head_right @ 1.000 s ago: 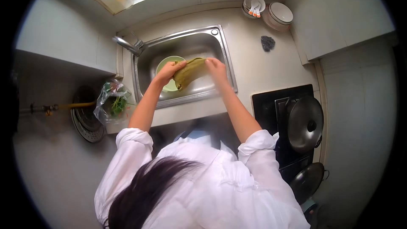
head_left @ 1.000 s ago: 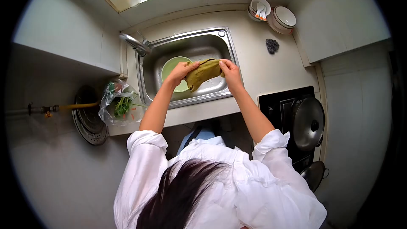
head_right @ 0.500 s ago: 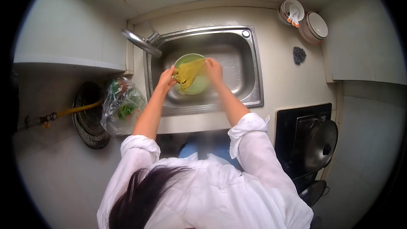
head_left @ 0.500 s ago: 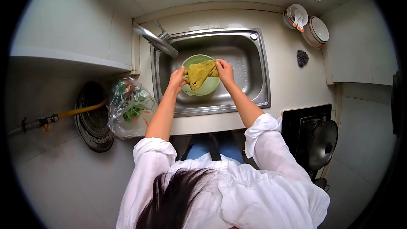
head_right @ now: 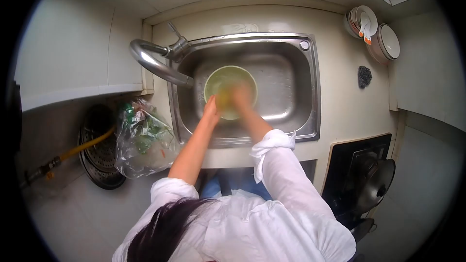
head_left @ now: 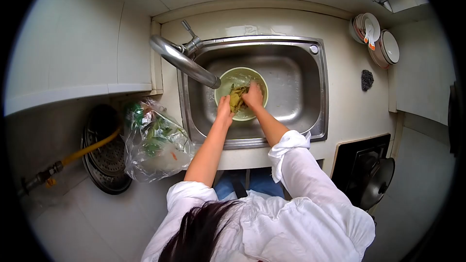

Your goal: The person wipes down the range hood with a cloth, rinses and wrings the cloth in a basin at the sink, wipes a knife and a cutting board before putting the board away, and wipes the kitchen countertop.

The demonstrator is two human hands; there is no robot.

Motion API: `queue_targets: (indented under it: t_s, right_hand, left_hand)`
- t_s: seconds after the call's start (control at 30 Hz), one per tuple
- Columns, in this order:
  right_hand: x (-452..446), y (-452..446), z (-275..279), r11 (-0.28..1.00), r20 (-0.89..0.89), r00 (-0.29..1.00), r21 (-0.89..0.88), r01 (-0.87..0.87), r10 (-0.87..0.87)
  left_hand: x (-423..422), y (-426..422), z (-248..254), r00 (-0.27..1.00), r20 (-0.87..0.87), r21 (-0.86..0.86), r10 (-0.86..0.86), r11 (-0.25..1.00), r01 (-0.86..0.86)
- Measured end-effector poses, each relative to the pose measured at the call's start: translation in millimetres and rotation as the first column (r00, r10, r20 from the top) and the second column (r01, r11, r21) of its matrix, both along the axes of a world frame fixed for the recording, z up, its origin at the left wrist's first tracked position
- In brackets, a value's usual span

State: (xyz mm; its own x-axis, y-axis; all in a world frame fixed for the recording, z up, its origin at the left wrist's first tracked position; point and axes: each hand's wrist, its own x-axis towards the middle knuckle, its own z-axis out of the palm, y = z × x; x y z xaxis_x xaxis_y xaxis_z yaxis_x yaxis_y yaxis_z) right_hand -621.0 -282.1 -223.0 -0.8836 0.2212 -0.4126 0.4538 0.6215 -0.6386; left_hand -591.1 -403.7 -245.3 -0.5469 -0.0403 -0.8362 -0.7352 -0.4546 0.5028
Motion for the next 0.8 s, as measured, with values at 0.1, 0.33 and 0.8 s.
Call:
queue_targets:
  t_s: [0.1, 0.33, 0.8]
  right_hand:
    - [-5.3, -5.7, -46.1, 0.815, 0.2, 0.957, -0.504, 0.285, -0.211]
    - [27.2, -32.5, 63.6, 0.767, -0.101, 0.986, -0.619, -0.169, 0.135]
    - [-6.9, 9.0, -43.0, 0.99, -0.304, 0.948, 0.125, -0.062, 0.098]
  left_hand:
    - [-3.7, -1.0, -18.1, 0.992, 0.112, 0.04, -0.05, 0.998, 0.046]
    - [-19.5, -15.1, 9.0, 0.996, -0.074, 0.531, 0.054, 0.847, -0.006]
    - [-11.0, -11.7, 51.9, 0.998, -0.06, 0.056, -0.009, 0.998, 0.013]
